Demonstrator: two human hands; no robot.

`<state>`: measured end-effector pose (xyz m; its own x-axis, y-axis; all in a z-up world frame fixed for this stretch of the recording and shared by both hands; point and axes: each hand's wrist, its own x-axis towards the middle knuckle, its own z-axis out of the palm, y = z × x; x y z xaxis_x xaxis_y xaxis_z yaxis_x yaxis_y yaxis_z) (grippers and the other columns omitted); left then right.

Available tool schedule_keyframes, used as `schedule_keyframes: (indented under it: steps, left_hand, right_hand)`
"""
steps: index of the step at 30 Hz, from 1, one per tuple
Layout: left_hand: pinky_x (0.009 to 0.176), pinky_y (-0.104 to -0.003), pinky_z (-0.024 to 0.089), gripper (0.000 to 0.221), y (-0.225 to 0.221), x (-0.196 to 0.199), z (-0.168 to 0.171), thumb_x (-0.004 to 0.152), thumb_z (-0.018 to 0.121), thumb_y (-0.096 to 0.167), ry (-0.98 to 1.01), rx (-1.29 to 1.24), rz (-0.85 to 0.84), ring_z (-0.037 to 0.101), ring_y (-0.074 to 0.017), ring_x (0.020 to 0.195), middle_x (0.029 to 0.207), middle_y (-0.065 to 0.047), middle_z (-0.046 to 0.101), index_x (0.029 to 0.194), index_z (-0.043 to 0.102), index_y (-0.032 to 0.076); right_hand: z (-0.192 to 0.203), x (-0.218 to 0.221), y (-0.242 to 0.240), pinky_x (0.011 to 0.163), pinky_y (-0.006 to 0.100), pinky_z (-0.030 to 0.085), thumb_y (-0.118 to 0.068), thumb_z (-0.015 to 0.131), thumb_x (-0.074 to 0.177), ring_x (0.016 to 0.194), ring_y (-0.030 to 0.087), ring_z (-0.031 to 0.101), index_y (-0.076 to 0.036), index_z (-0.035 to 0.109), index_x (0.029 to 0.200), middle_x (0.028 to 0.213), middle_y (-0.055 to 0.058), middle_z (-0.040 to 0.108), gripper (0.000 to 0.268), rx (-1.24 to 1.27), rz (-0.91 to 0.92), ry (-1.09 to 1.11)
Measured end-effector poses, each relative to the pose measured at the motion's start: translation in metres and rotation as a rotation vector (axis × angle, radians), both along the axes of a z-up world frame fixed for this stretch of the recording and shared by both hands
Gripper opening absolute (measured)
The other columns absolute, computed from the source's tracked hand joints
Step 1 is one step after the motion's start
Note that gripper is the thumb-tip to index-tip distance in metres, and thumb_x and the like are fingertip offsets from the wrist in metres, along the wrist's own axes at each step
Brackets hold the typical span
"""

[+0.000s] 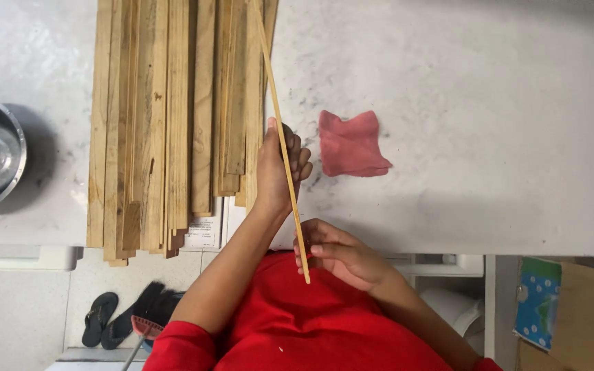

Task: Sanding individual wooden sticks using a piece of sandpaper at a workbench.

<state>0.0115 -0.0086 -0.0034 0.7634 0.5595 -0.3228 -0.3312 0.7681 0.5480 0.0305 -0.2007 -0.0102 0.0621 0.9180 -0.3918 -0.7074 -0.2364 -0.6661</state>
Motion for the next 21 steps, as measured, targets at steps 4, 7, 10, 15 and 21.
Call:
schedule_keyframes:
  steps: [4,7,10,15,21]
  left_hand:
    - [0.040,-0.025,0.026,0.044,-0.022,0.009,-0.001,0.109,0.034,0.047,0.006,0.048,-0.040,0.028,-0.0103,0.043,0.057,0.003,0.028,0.080,0.043,0.015]
    - [0.049,-0.030,0.034,0.041,-0.044,0.026,0.004,0.111,0.029,0.036,0.112,0.194,-0.205,0.041,-0.0133,0.050,0.058,-0.002,0.044,0.088,0.052,0.011]
    - [0.074,-0.036,0.047,0.058,-0.083,0.039,0.031,0.102,0.021,0.047,0.320,0.406,-0.494,0.060,-0.0197,0.078,0.084,-0.009,0.064,0.115,0.060,0.006]
    - [0.043,-0.028,0.071,0.050,-0.184,0.060,0.003,0.096,0.053,0.014,0.214,0.716,-0.962,0.080,-0.0204,0.057,0.125,-0.010,0.078,0.145,0.047,0.012]
    - [0.108,-0.042,0.046,0.060,-0.260,0.112,-0.084,0.100,0.054,0.041,-0.329,1.464,-0.719,0.061,-0.0321,0.132,0.149,-0.016,0.058,0.146,0.049,0.003]
  right_hand:
    - [-0.004,-0.005,-0.018,0.079,0.038,0.056,-0.021,0.056,0.102,0.090,0.022,0.064,-0.001,0.055,0.130,0.099,0.011,0.061,0.034,0.050,-0.120,0.139]
    - [-0.011,-0.006,-0.038,0.069,0.037,0.057,-0.016,0.057,0.105,0.084,0.024,0.063,-0.004,0.050,0.126,0.095,0.013,0.061,0.025,0.136,-0.281,0.317]
    - [-0.009,0.005,-0.066,0.064,0.045,0.063,-0.015,0.052,0.106,0.084,0.037,0.069,-0.009,0.040,0.127,0.105,0.021,0.062,0.025,0.094,-0.514,0.330]
    - [-0.009,0.049,-0.141,0.039,0.031,0.041,-0.024,0.053,0.104,0.056,0.019,0.052,-0.005,0.040,0.141,0.109,0.011,0.056,0.044,-0.083,-0.990,-0.162]
    - [0.022,0.127,-0.249,0.041,0.026,0.035,-0.020,0.046,0.104,0.048,0.015,0.047,-0.002,0.044,0.113,0.069,0.016,0.062,0.020,-0.174,-1.524,-0.597]
